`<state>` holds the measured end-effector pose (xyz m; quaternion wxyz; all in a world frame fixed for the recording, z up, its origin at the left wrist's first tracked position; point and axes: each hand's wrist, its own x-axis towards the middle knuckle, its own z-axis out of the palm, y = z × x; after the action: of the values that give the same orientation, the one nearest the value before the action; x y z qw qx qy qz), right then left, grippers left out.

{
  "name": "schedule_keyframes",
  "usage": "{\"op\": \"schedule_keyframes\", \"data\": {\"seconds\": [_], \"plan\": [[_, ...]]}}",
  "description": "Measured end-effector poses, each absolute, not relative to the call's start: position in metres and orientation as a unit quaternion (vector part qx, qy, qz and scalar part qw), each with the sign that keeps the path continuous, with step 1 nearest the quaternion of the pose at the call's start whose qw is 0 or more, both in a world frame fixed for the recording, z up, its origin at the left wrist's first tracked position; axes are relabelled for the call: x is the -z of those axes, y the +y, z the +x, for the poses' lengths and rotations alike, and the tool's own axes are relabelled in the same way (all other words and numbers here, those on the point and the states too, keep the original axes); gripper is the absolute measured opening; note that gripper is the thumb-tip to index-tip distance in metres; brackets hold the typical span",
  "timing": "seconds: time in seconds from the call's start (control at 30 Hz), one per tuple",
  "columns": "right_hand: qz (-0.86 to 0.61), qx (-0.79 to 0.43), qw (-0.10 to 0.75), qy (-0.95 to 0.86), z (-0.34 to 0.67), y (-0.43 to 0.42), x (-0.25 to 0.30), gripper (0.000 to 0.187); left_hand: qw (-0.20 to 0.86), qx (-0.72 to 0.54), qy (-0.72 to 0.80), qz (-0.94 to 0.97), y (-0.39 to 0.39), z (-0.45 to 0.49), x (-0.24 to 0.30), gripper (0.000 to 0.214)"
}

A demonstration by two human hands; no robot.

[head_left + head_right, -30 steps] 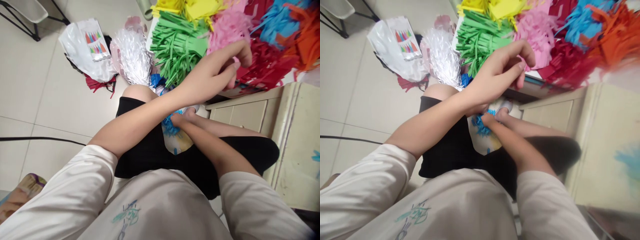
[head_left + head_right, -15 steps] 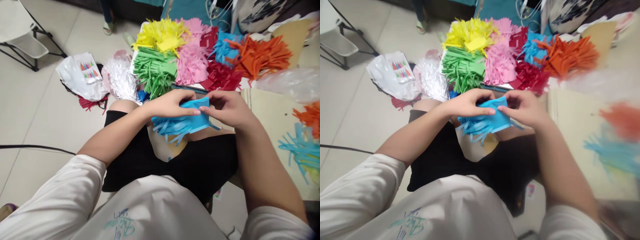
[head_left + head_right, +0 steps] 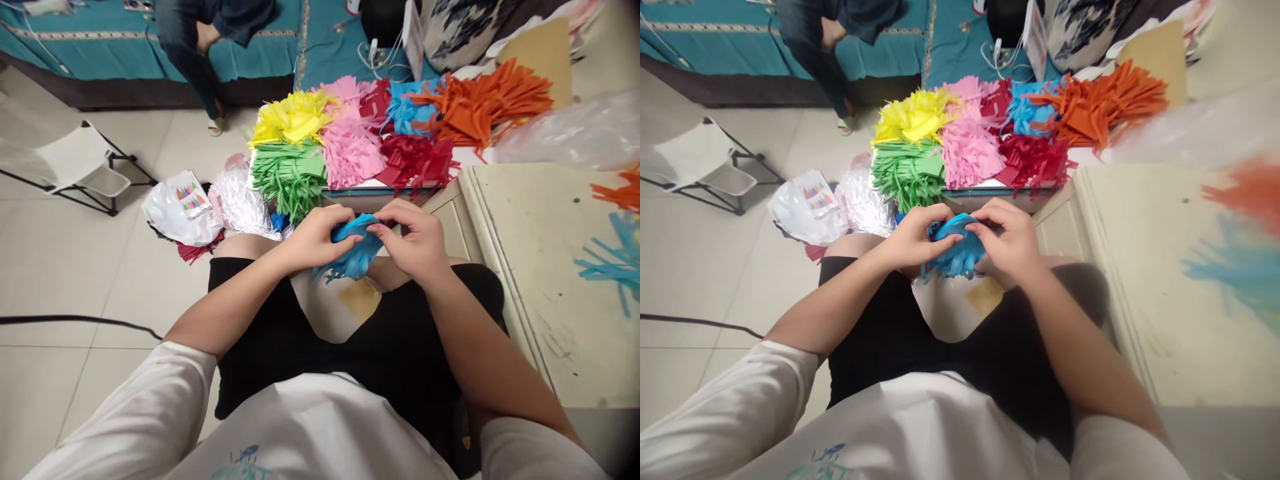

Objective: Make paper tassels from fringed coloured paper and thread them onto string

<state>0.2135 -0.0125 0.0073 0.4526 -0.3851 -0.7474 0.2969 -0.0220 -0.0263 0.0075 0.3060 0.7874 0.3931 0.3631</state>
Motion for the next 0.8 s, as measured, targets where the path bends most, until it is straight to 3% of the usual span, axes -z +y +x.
{"op": "schedule_keyframes", "data": {"seconds": [0.4, 0.63, 0.8], "plan": [[-0.395, -0.337, 0.440, -0.733, 0.208, -0.013, -0.005, 0.029, 0.394, -0.346, 0.409, 0.747, -0.025, -0.019, -0.011, 0.049], [-0.416, -0.393, 0.429, -0.699, 0.203, -0.013, -0.005, 0.048, 0.446, -0.358, 0.401, 0.716, -0.027, -0.016, -0.014, 0.069], [-0.430, -0.482, 0.415, -0.640, 0.205, -0.011, -0.005, 0.057, 0.506, -0.352, 0.363, 0.699, -0.024, -0.022, -0.016, 0.070]]}}
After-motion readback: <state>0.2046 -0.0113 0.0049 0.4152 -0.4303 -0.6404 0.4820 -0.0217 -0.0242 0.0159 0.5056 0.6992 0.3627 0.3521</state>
